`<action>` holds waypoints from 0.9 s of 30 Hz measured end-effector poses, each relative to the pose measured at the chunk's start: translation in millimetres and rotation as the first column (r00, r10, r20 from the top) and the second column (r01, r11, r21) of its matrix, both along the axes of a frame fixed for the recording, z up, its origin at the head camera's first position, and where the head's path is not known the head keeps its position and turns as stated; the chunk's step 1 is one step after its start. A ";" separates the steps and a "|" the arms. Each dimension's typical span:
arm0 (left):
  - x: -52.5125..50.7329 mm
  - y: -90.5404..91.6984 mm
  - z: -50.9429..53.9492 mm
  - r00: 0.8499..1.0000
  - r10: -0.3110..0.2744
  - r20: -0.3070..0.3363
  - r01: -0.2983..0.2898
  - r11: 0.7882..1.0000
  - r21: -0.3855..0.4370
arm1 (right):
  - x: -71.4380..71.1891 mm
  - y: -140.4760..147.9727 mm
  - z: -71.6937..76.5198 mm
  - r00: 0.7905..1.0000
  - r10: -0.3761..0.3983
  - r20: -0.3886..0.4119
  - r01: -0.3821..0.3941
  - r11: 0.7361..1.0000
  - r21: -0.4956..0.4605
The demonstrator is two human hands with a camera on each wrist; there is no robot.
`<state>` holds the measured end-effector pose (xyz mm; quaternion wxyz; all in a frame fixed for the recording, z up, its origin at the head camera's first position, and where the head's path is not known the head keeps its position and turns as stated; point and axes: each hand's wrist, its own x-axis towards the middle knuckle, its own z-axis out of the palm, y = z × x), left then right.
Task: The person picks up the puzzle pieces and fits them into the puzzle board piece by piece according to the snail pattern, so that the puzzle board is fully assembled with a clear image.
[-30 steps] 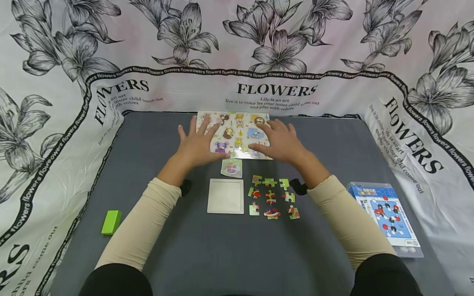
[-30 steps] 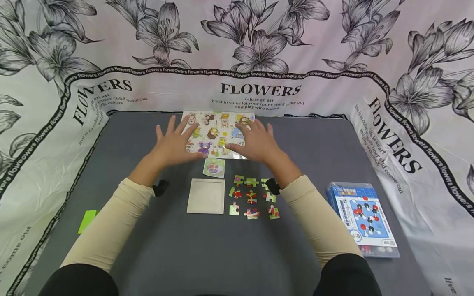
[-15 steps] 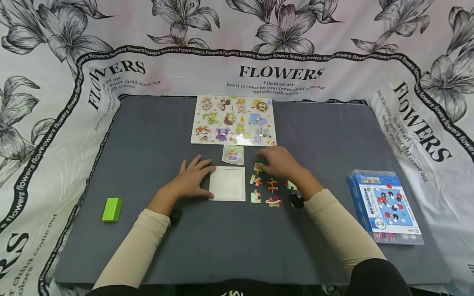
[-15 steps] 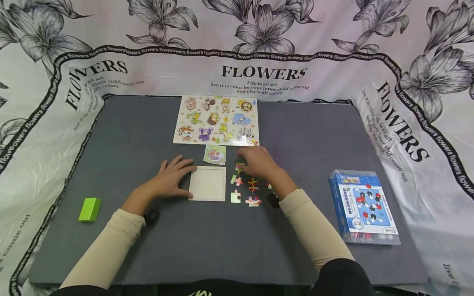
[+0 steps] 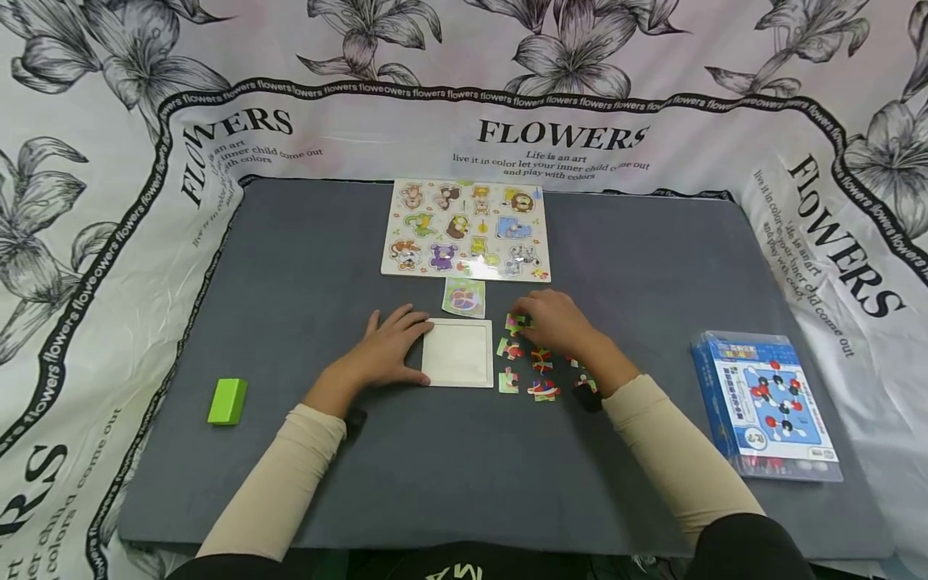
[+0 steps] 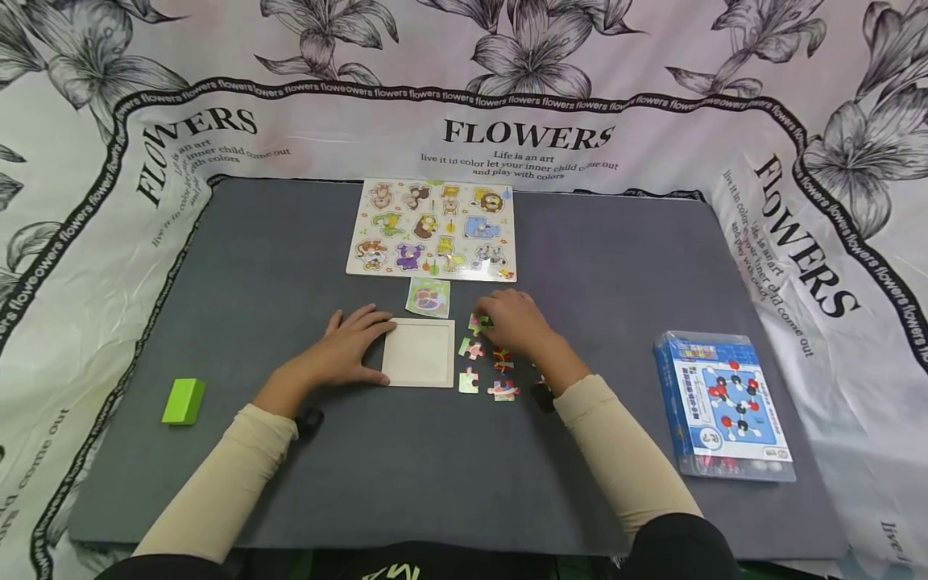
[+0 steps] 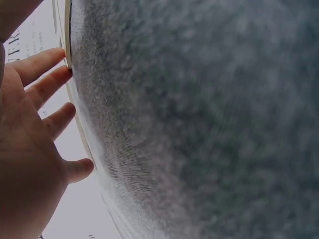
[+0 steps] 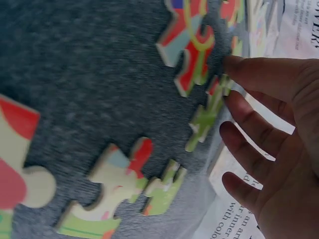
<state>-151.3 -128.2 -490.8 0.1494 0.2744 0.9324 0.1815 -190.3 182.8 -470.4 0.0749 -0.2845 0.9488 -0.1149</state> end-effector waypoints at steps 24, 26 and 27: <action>-1.6 -1.0 1.4 0.979 0.150 0.136 -0.136 0.985 -0.104 | 4.8 -88.7 -12.7 0.975 0.201 -0.089 -0.207 0.977 -0.058; -1.9 -0.7 2.9 0.978 0.151 0.144 -0.136 0.985 -0.109 | 4.9 -93.1 -16.2 0.976 0.203 -0.080 -0.209 0.976 -0.061; -1.8 -0.6 3.8 0.977 0.152 0.149 -0.136 0.984 -0.111 | 5.0 -94.7 -18.0 0.975 0.204 -0.084 -0.210 0.976 -0.062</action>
